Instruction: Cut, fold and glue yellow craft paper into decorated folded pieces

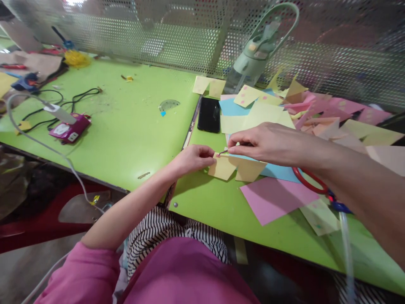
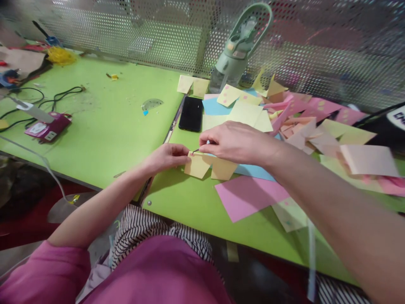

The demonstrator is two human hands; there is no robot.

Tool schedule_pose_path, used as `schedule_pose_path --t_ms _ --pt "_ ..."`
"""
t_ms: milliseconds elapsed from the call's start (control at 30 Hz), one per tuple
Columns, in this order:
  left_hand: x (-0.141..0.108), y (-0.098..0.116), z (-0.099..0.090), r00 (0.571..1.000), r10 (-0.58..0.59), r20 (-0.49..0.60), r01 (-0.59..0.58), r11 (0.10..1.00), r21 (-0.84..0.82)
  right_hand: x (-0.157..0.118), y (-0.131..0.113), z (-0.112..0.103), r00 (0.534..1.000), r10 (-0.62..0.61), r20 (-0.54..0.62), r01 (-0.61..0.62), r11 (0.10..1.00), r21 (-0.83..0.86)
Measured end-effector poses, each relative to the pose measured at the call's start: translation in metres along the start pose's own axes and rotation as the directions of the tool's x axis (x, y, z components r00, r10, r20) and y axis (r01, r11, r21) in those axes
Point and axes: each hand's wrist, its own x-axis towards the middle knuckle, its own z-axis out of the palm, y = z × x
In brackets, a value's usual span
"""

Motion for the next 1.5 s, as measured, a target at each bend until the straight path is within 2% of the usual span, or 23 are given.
schedule_pose_path --t_ms 467,900,1200,1333,1400,1500 --pt "0.000 0.000 0.000 1.000 0.005 0.004 -0.005 1.000 0.007 0.007 0.004 0.001 0.998 -0.060 0.002 0.060 0.996 -0.072" --pt "-0.004 0.008 -0.002 1.000 -0.009 -0.010 0.010 0.997 0.082 0.006 -0.004 0.000 1.000 -0.007 0.012 0.008 0.992 -0.129" --pt "-0.004 0.004 -0.001 0.999 0.025 -0.025 -0.023 0.995 0.102 0.004 -0.012 -0.003 1.000 0.012 0.028 -0.008 0.986 -0.165" --pt "-0.003 0.002 -0.001 0.999 0.022 -0.033 -0.019 0.994 0.104 -0.003 -0.010 -0.010 0.998 0.060 0.007 -0.059 0.995 -0.083" --pt "-0.003 0.001 0.000 0.999 0.017 -0.040 -0.013 0.995 0.103 -0.008 -0.008 -0.009 0.991 0.113 -0.074 -0.113 0.994 0.002" --pt "-0.002 0.001 0.000 0.999 0.026 -0.039 -0.022 0.995 0.094 -0.015 -0.005 0.005 0.960 0.216 -0.178 -0.188 0.969 0.160"
